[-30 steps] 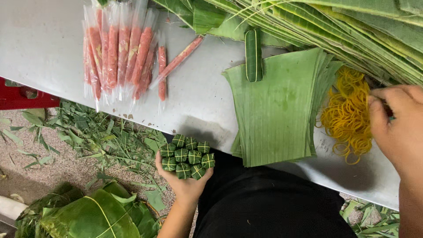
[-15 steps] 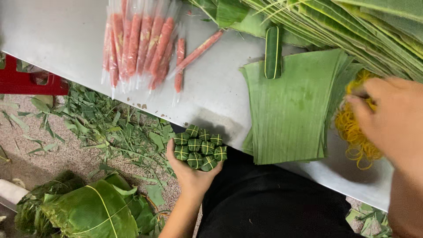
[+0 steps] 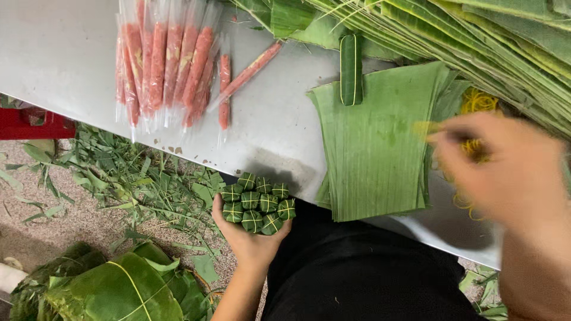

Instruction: The person folds banana leaf sheets into cylinders around plastic-wrapped sausage rolls, secures each wrap with a yellow rubber band, and gathers the finished wrapped bundles into a pile on the work table. They occasionally restack loose leaf sheets and reach for new rubber bands between wraps.

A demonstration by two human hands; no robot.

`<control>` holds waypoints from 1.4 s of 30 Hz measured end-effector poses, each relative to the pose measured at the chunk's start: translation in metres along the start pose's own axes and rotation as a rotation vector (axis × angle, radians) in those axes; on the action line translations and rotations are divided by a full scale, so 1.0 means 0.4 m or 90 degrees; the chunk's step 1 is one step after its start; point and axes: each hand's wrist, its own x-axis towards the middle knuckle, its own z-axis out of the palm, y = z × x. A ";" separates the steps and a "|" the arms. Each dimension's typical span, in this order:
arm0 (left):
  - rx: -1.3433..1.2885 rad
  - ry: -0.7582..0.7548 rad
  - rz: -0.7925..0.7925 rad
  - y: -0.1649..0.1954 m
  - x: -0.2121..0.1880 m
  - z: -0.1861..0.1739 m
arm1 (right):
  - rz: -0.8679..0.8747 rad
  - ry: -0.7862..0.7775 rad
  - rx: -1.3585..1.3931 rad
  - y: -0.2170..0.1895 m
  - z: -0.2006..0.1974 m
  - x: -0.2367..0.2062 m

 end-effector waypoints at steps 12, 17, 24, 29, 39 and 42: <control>0.073 0.004 0.088 0.067 0.037 -0.021 | -0.492 -0.204 0.197 -0.457 0.456 0.097; 0.119 -0.017 0.102 0.023 0.026 -0.021 | -0.494 -0.141 0.315 -0.461 0.398 0.064; 0.111 0.050 0.093 -0.022 0.002 -0.004 | -0.064 -0.680 0.707 -0.255 0.304 -0.077; -0.114 0.017 -0.004 -0.034 -0.017 0.033 | -0.242 -0.463 0.408 -0.214 0.314 -0.071; -0.038 0.146 0.176 -0.124 -0.056 0.096 | -0.253 -0.382 -0.048 -0.346 0.436 0.130; -0.132 0.143 0.108 -0.129 -0.078 0.123 | -0.173 -0.550 -0.080 -0.250 0.390 0.065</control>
